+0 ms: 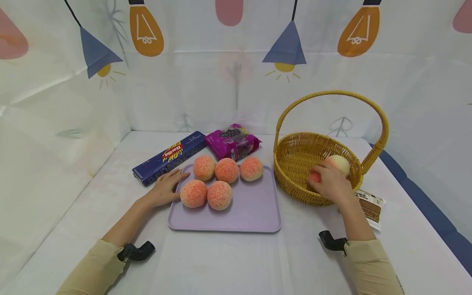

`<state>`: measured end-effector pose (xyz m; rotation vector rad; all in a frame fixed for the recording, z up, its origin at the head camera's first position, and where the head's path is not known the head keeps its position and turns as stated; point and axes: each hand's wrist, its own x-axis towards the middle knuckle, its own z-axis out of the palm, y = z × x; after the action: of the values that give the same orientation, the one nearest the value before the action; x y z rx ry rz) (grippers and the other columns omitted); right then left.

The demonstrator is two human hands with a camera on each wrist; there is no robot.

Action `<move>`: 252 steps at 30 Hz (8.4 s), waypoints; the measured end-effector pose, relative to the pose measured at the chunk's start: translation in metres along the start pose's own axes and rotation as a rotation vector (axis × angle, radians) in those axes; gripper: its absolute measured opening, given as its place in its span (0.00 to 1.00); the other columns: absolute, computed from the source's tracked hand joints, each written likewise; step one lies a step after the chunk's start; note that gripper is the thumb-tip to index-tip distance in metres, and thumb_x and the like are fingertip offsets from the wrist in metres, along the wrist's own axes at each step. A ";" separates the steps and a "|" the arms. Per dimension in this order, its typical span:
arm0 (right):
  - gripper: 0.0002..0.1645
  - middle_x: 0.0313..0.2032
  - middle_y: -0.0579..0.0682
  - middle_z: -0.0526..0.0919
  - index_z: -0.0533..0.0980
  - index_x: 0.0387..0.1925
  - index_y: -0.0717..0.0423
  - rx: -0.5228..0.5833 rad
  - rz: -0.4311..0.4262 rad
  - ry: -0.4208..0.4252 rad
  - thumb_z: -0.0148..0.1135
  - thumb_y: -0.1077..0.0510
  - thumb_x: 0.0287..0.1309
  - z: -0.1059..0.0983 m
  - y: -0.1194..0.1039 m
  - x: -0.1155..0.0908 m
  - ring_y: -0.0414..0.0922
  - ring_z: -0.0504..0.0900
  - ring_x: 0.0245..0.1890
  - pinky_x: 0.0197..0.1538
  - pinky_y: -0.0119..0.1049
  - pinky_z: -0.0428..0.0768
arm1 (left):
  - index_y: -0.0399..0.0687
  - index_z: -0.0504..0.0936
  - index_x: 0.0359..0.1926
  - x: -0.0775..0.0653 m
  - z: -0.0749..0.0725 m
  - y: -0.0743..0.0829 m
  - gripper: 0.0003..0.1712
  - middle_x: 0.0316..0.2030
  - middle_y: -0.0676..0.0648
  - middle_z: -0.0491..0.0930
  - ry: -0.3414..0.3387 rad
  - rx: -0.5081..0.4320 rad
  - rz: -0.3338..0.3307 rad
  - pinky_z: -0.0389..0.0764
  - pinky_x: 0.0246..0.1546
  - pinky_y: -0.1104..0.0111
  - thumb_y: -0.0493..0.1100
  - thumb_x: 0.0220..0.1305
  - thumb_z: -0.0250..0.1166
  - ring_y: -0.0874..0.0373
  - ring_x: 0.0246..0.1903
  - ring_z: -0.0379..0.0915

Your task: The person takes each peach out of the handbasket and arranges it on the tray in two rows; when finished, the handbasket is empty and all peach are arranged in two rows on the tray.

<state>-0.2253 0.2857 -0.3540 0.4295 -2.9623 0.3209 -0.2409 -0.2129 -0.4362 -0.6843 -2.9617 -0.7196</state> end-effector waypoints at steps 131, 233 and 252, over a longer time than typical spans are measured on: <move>0.33 0.55 0.59 0.68 0.73 0.51 0.49 0.380 -0.593 0.138 0.74 0.50 0.39 0.077 -0.141 0.017 0.51 0.66 0.57 0.55 0.50 0.69 | 0.46 0.64 0.65 -0.002 0.000 0.001 0.33 0.65 0.38 0.58 0.008 -0.055 0.020 0.40 0.61 0.45 0.53 0.60 0.53 0.42 0.66 0.44; 0.28 0.58 0.55 0.71 0.67 0.60 0.56 0.459 -0.368 -0.130 0.50 0.46 0.64 0.065 -0.136 0.019 0.52 0.67 0.59 0.59 0.51 0.64 | 0.45 0.64 0.65 -0.001 0.000 0.000 0.32 0.65 0.37 0.59 0.013 -0.038 0.025 0.41 0.61 0.44 0.53 0.61 0.52 0.42 0.66 0.45; 0.23 0.48 0.56 0.75 0.67 0.58 0.60 0.471 -0.427 0.098 0.53 0.58 0.63 0.026 -0.110 0.013 0.49 0.76 0.44 0.45 0.47 0.76 | 0.45 0.64 0.65 -0.005 0.004 0.000 0.33 0.65 0.37 0.58 0.001 -0.057 0.012 0.41 0.61 0.44 0.53 0.60 0.53 0.42 0.66 0.45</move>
<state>-0.2084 0.1729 -0.3562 1.0391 -2.5851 0.9506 -0.2363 -0.2131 -0.4402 -0.7043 -2.9442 -0.8064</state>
